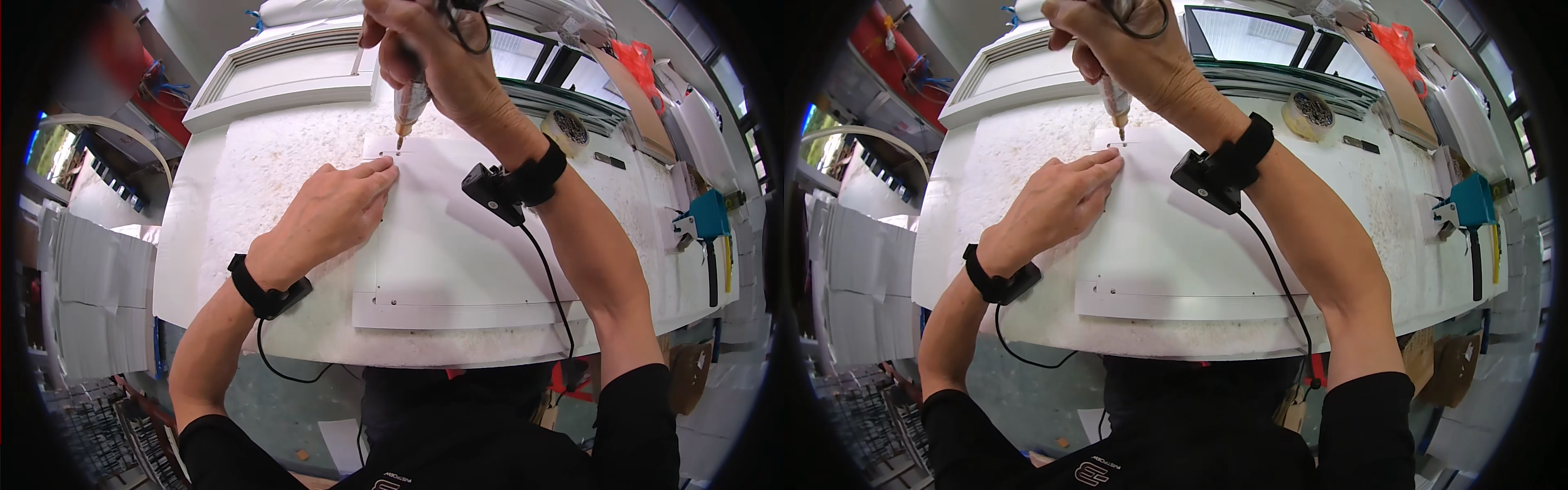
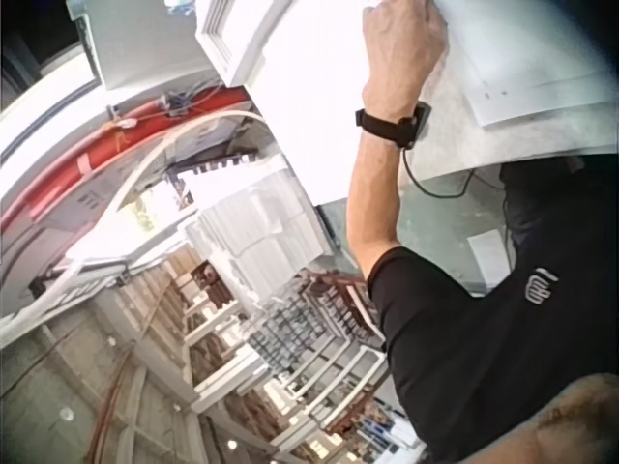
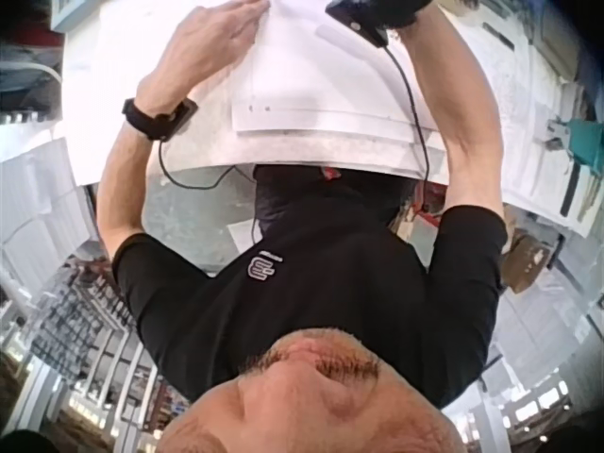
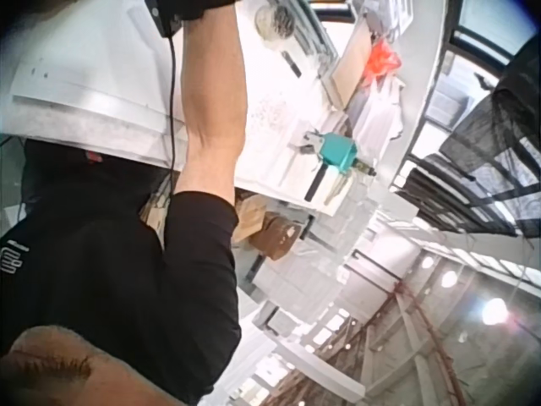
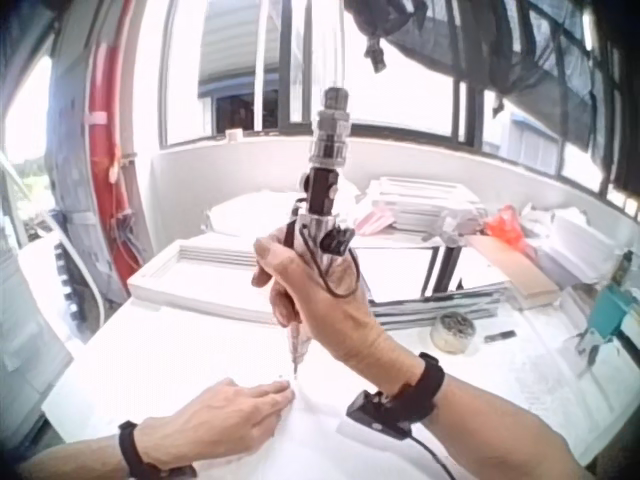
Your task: The person assembles window components on a workbench. They place a black panel into a white frame, add a white board, and then use a pneumatic screwdriver to fasten screws into the board. The person handles the frame, panel, board, and screws throughout the process.
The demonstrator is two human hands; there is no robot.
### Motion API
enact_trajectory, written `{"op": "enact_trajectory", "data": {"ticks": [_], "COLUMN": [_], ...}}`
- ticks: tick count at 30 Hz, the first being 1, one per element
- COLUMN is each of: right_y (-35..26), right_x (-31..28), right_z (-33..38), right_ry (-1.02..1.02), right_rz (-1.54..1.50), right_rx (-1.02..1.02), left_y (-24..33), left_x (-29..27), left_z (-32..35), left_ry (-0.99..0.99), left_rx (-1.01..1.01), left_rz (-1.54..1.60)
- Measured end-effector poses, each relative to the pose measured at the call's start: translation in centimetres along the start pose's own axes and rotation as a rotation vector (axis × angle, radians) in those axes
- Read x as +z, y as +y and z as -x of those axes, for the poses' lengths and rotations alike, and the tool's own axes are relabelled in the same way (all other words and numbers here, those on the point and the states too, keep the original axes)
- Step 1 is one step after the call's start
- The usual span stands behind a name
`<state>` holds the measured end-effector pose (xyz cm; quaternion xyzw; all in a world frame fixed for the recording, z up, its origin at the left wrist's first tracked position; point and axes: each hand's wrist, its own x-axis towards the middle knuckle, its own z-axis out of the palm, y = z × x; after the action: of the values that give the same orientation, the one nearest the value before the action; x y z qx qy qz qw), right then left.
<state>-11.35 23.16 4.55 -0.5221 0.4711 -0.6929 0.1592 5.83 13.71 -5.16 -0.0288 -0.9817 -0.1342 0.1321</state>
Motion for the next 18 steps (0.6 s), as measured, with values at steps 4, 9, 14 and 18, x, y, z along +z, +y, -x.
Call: {"op": "enact_trajectory", "data": {"ticks": [4,9,14,18], "right_y": [-6.5,-10.9,-12.3,-12.2], "right_x": [-2.5,-8.4,-13.5,-13.7], "right_z": [1.3,6.8,12.4,15.1], "right_ry": [0.126,0.291,0.295,0.379], "right_rz": [0.008,0.086,0.153,0.083], "right_rx": [-0.177,-0.199,-0.185,-0.182], "left_y": [0.1,3.9,8.1,8.9], "left_x": [-0.6,-0.5,3.7,5.2], "left_z": [-0.3,-3.6,-7.9,-10.2], "left_ry": [0.008,-0.018,0.019,-0.023], "left_rx": [-0.014,-0.186,0.033,0.025], "left_rz": [0.009,0.315,0.369,0.410]}}
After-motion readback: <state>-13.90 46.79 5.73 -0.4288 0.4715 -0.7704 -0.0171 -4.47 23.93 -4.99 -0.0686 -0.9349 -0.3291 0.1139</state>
